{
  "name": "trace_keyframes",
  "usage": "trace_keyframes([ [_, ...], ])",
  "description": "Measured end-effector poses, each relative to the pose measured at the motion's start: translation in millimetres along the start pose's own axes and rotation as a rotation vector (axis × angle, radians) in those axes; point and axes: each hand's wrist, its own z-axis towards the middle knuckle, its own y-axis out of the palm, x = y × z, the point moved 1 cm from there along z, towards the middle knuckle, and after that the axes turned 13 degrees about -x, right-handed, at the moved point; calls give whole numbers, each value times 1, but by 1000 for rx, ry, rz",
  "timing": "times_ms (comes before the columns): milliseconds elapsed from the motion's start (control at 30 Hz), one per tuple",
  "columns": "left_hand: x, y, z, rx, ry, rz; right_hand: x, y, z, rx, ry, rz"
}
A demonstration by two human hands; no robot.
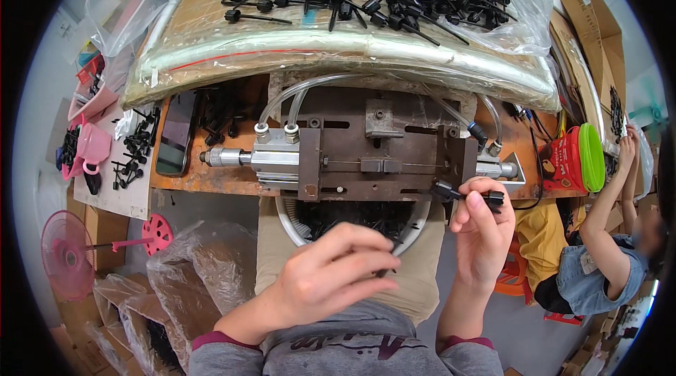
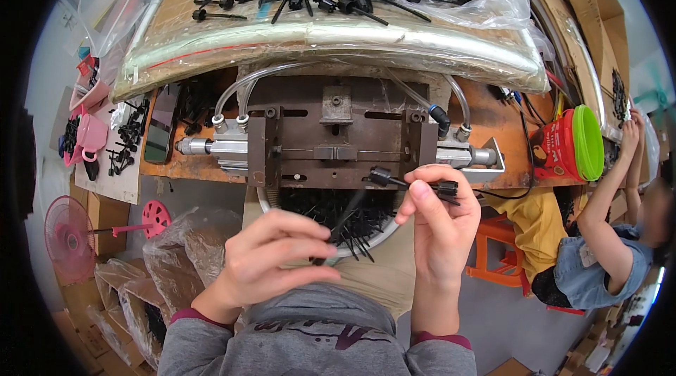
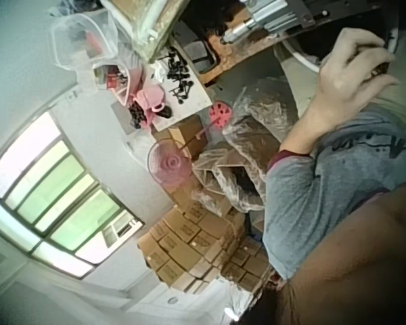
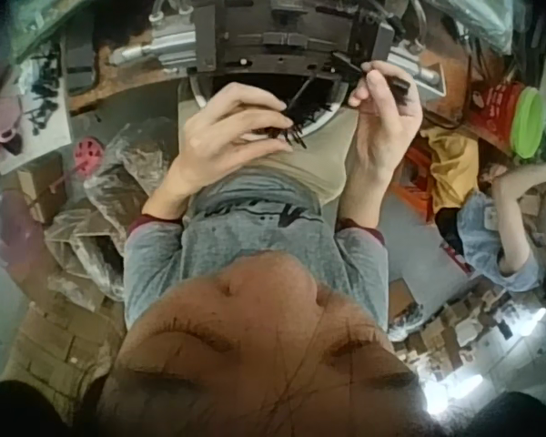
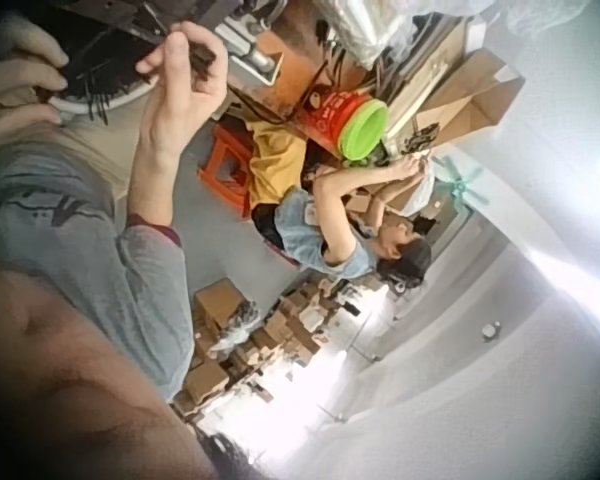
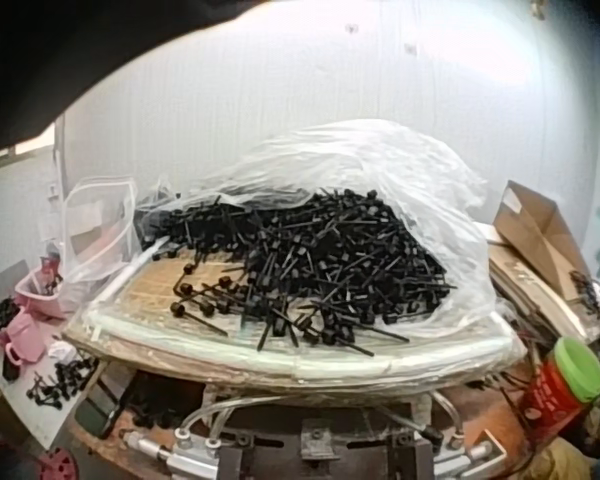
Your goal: Assembling small black plastic components using a pneumatic press machine at a workstation.
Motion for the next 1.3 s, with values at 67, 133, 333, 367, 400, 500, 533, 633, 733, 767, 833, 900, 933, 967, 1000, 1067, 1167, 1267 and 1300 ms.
trace_keyframes([
  [67, -10, 5, 0, 88, -19, -5, 1, 1, -1, 40, -65, -43],
  [133, -16, 8, 1, 94, -17, 104, 0, 0, 0, 76, -127, -72],
  [333, -43, 25, 13, 83, -19, 663, 0, 2, -4, 27, -167, -127],
  [367, -42, 26, 16, 67, -34, 682, 1, 1, -6, 21, -170, -133],
  [400, -41, 27, 18, 51, -50, 700, 2, 1, -8, 15, -173, -140],
  [500, -40, 25, 24, 53, -68, 699, 2, -1, -10, 23, -183, -147],
  [533, -40, 24, 25, 62, -70, 689, 2, 0, -11, 19, -184, -148],
  [633, -40, 23, 25, 33, -106, 693, 2, 1, -12, 10, -180, -149],
  [733, -38, 23, 25, 28, -128, 683, 2, 2, -13, -4, -169, -150],
  [767, -39, 23, 25, 30, -126, 678, 2, 2, -13, -16, -168, -154],
  [833, -40, 23, 24, 33, -121, 667, 2, 3, -13, -38, -157, -179],
  [900, -38, 20, 25, 20, -125, 662, 0, 4, -15, -59, -136, -221],
  [933, -36, 18, 25, 13, -127, 659, -2, 7, -15, -58, -115, -225],
  [967, -30, 15, 28, 50, -85, 635, -2, 8, -15, -82, -79, -238],
  [1000, -21, 11, 31, 87, -43, 610, -3, 9, -17, -106, -43, -251],
  [1067, -16, 11, 29, 118, 105, 489, -3, 11, -18, -166, 27, -235],
  [1167, -11, 7, 18, -55, 234, 344, -3, 9, -20, -269, 187, -128],
  [1267, -9, 2, 6, -46, 210, 200, -6, 5, -18, -185, 127, -115],
  [1300, -7, 0, 3, -41, 165, 163, -6, 4, -17, -155, 106, -109],
])
